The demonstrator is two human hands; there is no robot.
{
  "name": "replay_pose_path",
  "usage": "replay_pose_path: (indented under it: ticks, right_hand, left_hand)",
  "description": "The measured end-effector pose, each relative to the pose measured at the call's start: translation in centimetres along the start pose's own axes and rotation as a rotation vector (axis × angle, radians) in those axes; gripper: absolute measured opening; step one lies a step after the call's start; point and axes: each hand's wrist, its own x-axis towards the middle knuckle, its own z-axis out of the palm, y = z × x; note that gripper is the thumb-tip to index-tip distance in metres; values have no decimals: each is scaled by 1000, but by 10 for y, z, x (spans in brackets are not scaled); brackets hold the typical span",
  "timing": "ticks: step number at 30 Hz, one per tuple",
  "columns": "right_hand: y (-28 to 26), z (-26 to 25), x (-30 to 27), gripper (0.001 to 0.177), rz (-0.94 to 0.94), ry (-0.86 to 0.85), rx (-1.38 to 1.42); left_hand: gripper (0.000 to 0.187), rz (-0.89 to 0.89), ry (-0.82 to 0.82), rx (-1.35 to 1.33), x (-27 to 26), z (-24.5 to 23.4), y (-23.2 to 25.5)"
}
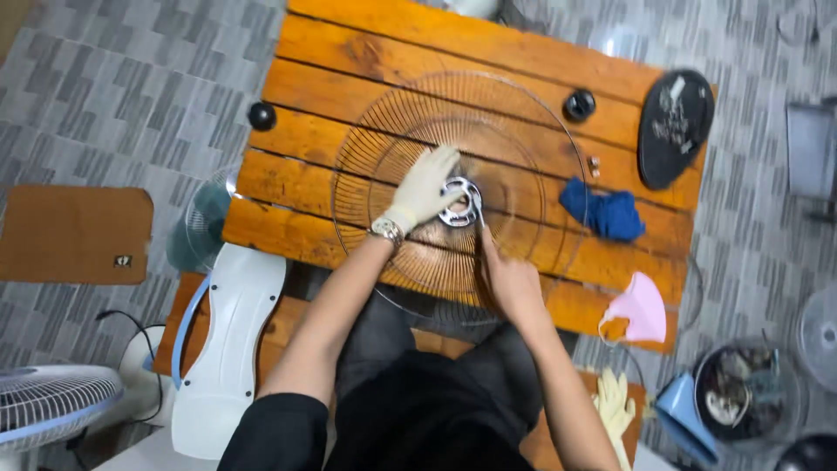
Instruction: The person cleans the central hub of a disassembled fan cage using a toothbrush. They scrub the metal part thoroughly while holding the cage steady with a gloved hand.
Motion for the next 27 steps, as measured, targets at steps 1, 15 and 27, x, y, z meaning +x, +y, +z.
replay_pose_path:
  ticks: [1,15,27]
  right_hand:
    - [0,0,5,68,-15,9,-8]
    - [-14,-21,-1,63,18,25,29]
    - [5,19,34,66,-1,64,30]
  left_hand:
    - [81,-7,15,10,6,-9,-4]
    - [79,16,-30,-13,1,-14,5]
    - [74,-11,-52,31,2,-23,12]
